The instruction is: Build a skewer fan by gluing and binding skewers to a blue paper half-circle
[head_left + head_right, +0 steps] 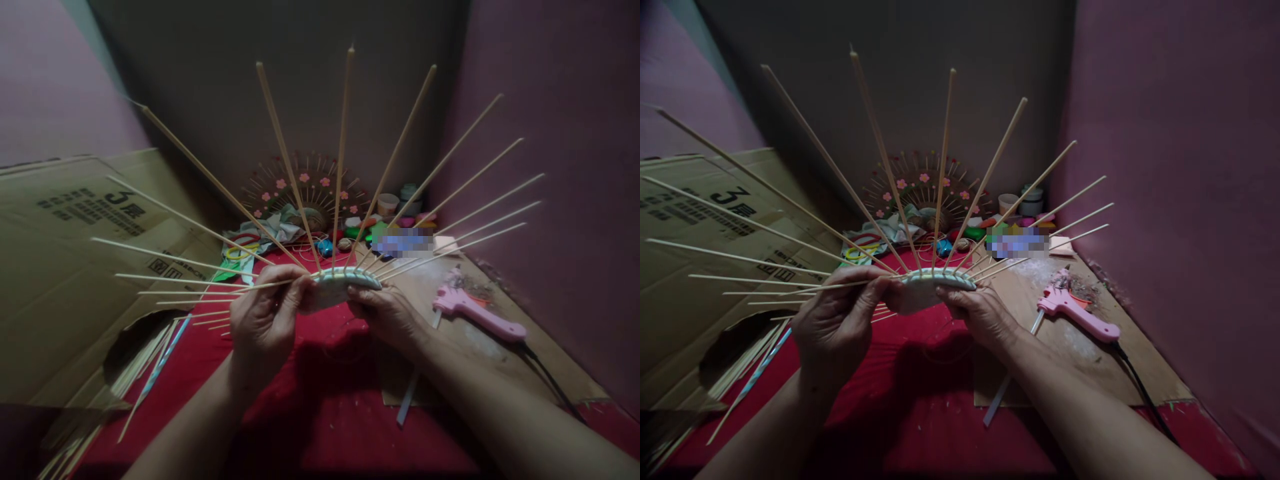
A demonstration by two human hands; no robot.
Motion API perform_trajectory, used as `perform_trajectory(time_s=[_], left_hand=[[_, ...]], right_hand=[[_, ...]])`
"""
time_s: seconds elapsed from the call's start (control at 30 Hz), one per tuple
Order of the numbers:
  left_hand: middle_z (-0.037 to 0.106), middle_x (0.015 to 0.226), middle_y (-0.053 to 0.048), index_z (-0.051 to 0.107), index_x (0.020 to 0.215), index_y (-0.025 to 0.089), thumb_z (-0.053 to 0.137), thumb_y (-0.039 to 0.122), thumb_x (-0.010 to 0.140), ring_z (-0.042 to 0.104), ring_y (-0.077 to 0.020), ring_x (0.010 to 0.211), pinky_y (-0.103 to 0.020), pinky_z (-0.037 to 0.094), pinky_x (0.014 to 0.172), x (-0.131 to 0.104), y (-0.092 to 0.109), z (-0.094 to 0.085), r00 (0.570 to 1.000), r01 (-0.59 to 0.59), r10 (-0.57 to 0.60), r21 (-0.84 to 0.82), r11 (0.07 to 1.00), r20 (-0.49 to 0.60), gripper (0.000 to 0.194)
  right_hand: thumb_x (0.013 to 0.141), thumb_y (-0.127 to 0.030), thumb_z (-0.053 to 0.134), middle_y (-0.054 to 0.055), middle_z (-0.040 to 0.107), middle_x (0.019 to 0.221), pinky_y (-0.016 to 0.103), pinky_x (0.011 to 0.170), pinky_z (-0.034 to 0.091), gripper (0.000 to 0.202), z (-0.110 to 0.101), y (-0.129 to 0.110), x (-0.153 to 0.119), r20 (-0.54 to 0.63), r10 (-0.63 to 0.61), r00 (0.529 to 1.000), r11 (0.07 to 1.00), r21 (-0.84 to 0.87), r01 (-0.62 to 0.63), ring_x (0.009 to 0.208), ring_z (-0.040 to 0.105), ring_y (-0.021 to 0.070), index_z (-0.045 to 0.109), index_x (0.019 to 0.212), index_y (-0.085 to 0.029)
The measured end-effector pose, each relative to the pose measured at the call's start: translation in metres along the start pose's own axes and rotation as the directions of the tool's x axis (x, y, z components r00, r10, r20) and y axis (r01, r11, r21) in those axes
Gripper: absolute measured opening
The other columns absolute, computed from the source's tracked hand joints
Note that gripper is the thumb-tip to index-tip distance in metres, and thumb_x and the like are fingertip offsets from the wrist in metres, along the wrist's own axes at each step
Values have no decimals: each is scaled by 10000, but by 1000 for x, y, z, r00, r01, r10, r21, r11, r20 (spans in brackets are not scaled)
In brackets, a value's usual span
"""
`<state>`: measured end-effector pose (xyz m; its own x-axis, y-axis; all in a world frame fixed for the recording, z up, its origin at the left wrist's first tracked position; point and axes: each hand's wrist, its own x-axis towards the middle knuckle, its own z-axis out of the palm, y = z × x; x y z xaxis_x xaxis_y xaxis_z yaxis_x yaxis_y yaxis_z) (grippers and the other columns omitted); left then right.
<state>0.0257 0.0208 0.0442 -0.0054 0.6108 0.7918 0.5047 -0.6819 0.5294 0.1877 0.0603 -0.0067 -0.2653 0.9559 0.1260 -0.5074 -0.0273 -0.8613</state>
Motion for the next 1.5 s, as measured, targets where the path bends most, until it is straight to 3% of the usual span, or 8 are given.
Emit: perform_trajectory(time_s=[0.2, 0.4, 0.6, 0.77, 0.93, 1.23, 1.37, 1.5], left_hand=[[637, 729, 25, 617, 898, 197, 588, 168, 842, 608, -81, 567, -215, 530, 564, -1, -1, 0, 997, -79, 79, 103, 992, 1, 69], [650, 761, 9, 592, 935, 186, 579, 107, 831, 617, -85, 606, -202, 507, 576, 1, -3, -5, 968, -245, 228, 199, 949, 102, 131], [621, 707, 38, 571, 890, 179, 568, 107, 837, 587, -50, 535, -156, 468, 540, 7, 2, -9, 951, -292, 246, 281, 914, 185, 89], [652, 720, 22, 576, 875, 177, 575, 119, 832, 612, -80, 587, -180, 464, 557, 11, -2, -10, 905, -417, 344, 369, 831, 249, 72], [643, 718, 23, 598, 896, 179, 541, 122, 858, 601, -63, 553, -167, 493, 537, 10, -9, -8, 960, -248, 218, 171, 954, 177, 89], [641, 687, 22, 634, 863, 176, 594, 150, 836, 612, -87, 571, -217, 533, 550, 3, -6, -6, 998, -51, 51, -9, 999, -42, 55], [627, 679, 20, 637, 868, 165, 602, 141, 830, 599, -81, 555, -213, 527, 526, 3, -4, -5, 999, -40, 39, -19, 999, -34, 57], [638, 694, 25, 633, 895, 173, 599, 122, 829, 602, -71, 560, -199, 523, 536, 2, -2, -4, 994, -108, 108, 18, 994, -13, 90]], right_hand=[[628, -289, 730, -68, 361, 487, 258, 484, 181, 323, -3, 2, 0, 5, 8, 1000, 1000, -5, -8, 472, 281, 61, 452, 510, -174], [627, -283, 737, -70, 345, 493, 259, 488, 174, 340, -3, 3, 0, 4, 17, 1000, 1000, 9, -17, 480, 270, 58, 439, 508, -173], [644, -285, 738, -62, 368, 527, 254, 492, 197, 321, -6, 6, 0, -3, 5, 1000, 999, -39, -5, 505, 289, 60, 457, 544, -167], [648, -344, 732, -69, 329, 489, 260, 475, 192, 385, 0, -3, -3, 2, -7, 1000, 997, -80, 7, 471, 263, 57, 417, 501, -180], [626, -390, 751, -69, 331, 483, 252, 460, 179, 406, 1, -5, -3, -16, 13, 1000, 996, -90, -15, 458, 268, 54, 424, 508, -180], [637, -394, 745, -66, 329, 486, 250, 463, 194, 411, 0, 1, -1, -12, -10, 1000, 999, -52, 9, 465, 272, 56, 414, 514, -182], [626, -395, 728, -62, 330, 476, 259, 462, 190, 409, 4, -7, -3, -4, -7, 1000, 997, -82, 7, 455, 269, 58, 399, 496, -190], [612, -440, 733, -64, 308, 476, 261, 461, 183, 455, 4, -10, -4, 7, 0, 1000, 991, -137, 1, 460, 250, 60, 372, 479, -196]])
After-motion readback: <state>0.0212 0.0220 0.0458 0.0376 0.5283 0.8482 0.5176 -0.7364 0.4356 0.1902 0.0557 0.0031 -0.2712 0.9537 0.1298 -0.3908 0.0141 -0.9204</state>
